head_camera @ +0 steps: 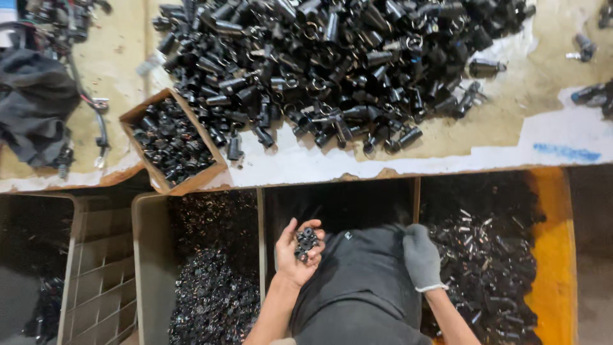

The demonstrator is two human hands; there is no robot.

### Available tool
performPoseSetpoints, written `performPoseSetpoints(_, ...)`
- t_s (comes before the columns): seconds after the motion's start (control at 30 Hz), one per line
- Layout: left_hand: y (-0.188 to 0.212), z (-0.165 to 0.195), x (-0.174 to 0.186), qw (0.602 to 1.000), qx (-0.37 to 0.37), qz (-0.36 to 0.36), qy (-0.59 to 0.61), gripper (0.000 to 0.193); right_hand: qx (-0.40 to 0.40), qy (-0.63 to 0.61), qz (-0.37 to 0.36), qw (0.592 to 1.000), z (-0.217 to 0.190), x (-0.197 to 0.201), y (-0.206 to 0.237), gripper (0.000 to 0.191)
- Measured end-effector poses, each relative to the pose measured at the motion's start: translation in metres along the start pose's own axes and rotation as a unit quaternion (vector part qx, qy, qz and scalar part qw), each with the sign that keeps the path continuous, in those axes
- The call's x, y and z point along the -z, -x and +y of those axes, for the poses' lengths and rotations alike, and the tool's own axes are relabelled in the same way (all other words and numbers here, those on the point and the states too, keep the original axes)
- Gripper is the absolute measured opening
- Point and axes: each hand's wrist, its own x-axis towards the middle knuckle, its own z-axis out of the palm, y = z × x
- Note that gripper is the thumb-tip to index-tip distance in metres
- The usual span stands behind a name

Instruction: The person picks black plastic connector housings one at a time from a large pile on the workbench, briefly turns and checks each piece in both hands, and drops it into a bin below the bench, occasionally reaching into the bins to redistribute pieces.

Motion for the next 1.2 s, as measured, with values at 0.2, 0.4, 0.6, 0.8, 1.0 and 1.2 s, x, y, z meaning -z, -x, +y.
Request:
performPoseSetpoints(0.2, -0.001, -0.026, 0.04, 0.982, 0.169, 0.042, -0.071, 0.042, -0.074, 0.135, -0.109, 0.982, -0.01, 0.007, -0.01, 0.036)
performPoseSetpoints(0.4, 0.01, -0.035, 0.04, 0.984, 0.12, 0.069, -0.109, 0.037, -0.028, 0.125, -0.072, 0.989, -0.01, 0.03, 0.007, 0.035)
performPoseSetpoints(0.6, 0.0, -0.045, 0.035, 0.991, 0.01, 0.114, -0.072, 0.03, -0.059, -0.098, 0.059, 0.992, 0.017, 0.051, 0.004, 0.017)
performPoseSetpoints(0.8, -0.01, -0.054, 0.0, 0.987, 0.005, 0.15, -0.056, 0.042, -0.056, -0.335, 0.128, 0.932, -0.01, 0.071, -0.004, 0.013)
performPoseSetpoints(1.0, 0.016, -0.052, -0.025, 0.988, -0.032, 0.108, -0.104, 0.035, 0.186, -0.105, 0.005, 0.977, -0.089, 0.046, 0.018, 0.012)
performPoseSetpoints(1.2, 0.044, -0.039, -0.02, 0.955, -0.161, 0.157, -0.195, 0.015, 0.19, -0.075, -0.176, 0.963, -0.134, 0.013, 0.045, 0.017)
